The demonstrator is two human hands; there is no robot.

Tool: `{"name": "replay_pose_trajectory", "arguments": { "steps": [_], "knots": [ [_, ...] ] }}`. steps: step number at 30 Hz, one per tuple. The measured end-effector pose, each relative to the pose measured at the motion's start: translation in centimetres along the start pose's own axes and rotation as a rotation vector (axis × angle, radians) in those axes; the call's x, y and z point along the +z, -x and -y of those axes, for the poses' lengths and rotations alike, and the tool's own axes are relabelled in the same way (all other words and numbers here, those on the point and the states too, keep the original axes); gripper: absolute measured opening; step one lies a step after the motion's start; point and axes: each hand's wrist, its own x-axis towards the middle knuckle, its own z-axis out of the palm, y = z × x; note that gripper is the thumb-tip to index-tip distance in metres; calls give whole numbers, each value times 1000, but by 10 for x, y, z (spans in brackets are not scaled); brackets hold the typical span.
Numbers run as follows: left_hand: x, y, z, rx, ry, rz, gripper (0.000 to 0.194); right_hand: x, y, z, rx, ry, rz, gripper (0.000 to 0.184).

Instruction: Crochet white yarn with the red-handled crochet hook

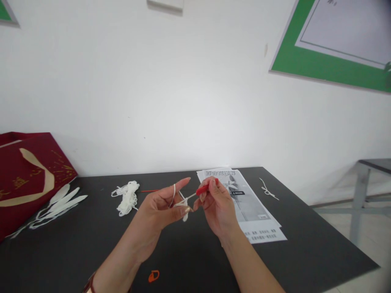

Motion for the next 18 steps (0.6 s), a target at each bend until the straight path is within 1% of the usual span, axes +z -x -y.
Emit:
{"name": "replay_pose_trajectory", "arguments": {
  "steps": [9, 13, 18],
  "knots": [
    [1, 3, -1, -30, -30, -8, 52, -1, 1, 11, -136, 85, 64, 20],
    [0, 1, -1, -8, -65, 0, 48, -4, 0, 15, -189, 147, 53, 21],
    [-2, 1, 1, -8, -102, -3, 45, -7, 2, 19, -303, 217, 103, 19]
  ]
}}
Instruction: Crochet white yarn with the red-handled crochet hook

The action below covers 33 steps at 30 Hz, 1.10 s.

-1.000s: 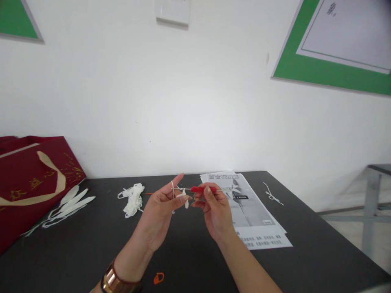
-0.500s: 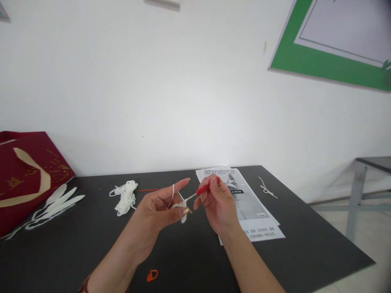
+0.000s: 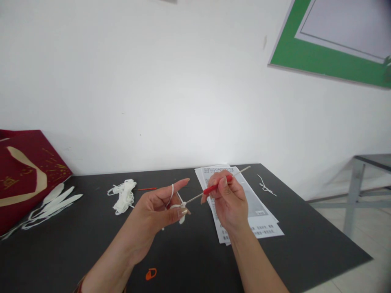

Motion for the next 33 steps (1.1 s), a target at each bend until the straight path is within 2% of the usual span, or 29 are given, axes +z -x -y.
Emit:
{"name": "replay_pose_trajectory", "arguments": {
  "steps": [4, 12, 16, 18, 22, 24, 28, 30, 33],
  "knots": [
    [-1, 0, 1, -6, -49, -13, 41, -1, 2, 2, -57, 82, 45, 19],
    [0, -1, 0, 20, -116, -44, 27, -1, 5, 5, -152, 213, 42, 14],
    [0, -2, 1, 31, -165, -67, 13, 0, 9, 7, -171, 273, 67, 13],
    [-1, -3, 2, 42, -190, -84, 7, 0, 11, 9, -189, 330, 87, 11],
    [-2, -6, 4, 95, -237, -112, 10, 2, 15, 13, -258, 483, 145, 11],
    [-1, -8, 5, 98, -215, -140, 3, 3, 18, 14, -291, 556, 178, 11],
    [1, -10, 5, 39, -30, -184, 49, 5, 19, 10, -331, 550, 151, 11],
    [2, -9, 5, 17, 36, -160, 57, 5, 17, 5, -314, 454, 74, 12],
    [2, -6, 4, 4, 68, -120, 55, 4, 12, 1, -210, 302, -24, 14]
  ]
}}
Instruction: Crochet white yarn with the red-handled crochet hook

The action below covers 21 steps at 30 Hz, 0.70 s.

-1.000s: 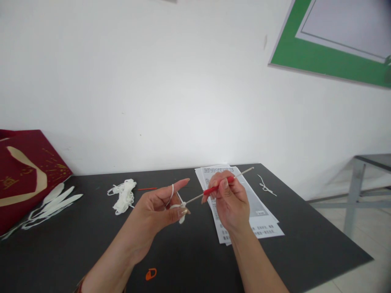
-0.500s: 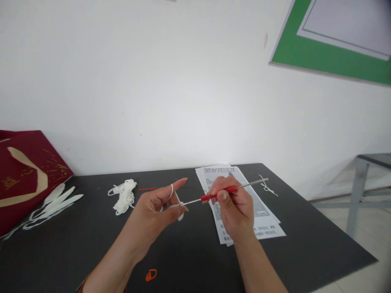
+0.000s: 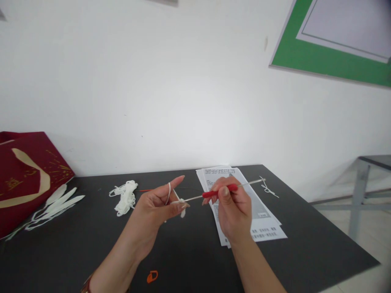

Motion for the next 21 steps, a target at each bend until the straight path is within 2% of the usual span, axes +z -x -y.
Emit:
{"name": "replay_pose_trajectory", "arguments": {
  "steps": [4, 10, 17, 21],
  "knots": [
    [-1, 2, 0, 2, 6, 27, 54, -1, -2, -1, 86, -65, -33, 16],
    [0, 1, 0, -8, 5, 26, 57, -1, -1, 4, -53, 5, -21, 16],
    [-1, 2, 0, -16, 2, 37, 54, -2, -1, 5, -78, 16, 2, 14],
    [-1, 1, 1, -24, 32, 46, 59, 2, -2, 1, 28, -80, -39, 14]
  ]
}}
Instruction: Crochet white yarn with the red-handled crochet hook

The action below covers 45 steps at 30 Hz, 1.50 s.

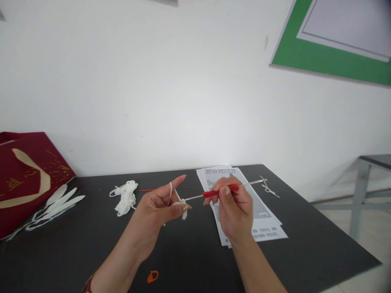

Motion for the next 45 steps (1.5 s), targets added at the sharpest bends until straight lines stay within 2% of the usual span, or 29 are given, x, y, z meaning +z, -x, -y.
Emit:
{"name": "replay_pose_trajectory", "arguments": {
  "steps": [2, 6, 9, 13, 19, 24, 31, 39, 45],
  "knots": [
    [1, -2, 2, 24, 24, -21, 60, 4, 0, -4, 121, -71, -60, 15],
    [5, -5, 8, 111, 127, -136, 56, 15, 2, -12, 380, -201, -188, 18],
    [8, -5, 13, 148, 178, -162, 54, 22, 5, -18, 536, -287, -176, 18],
    [8, -5, 14, 144, 189, -142, 50, 25, 8, -24, 644, -393, -190, 16],
    [1, -9, 9, 66, 94, -46, 41, 20, 8, -29, 695, -479, -206, 16],
    [-3, -14, 12, 134, -23, -157, 25, 19, 7, -32, 698, -473, -205, 14],
    [-2, -14, 10, 128, -79, -117, 50, 20, 8, -36, 699, -458, -205, 16],
    [-6, -18, 17, 114, 55, -72, 54, 24, 11, -36, 665, -428, -179, 15],
    [-5, -17, 18, 100, 152, -28, 55, 22, 10, -35, 705, -456, -200, 18]
  ]
}}
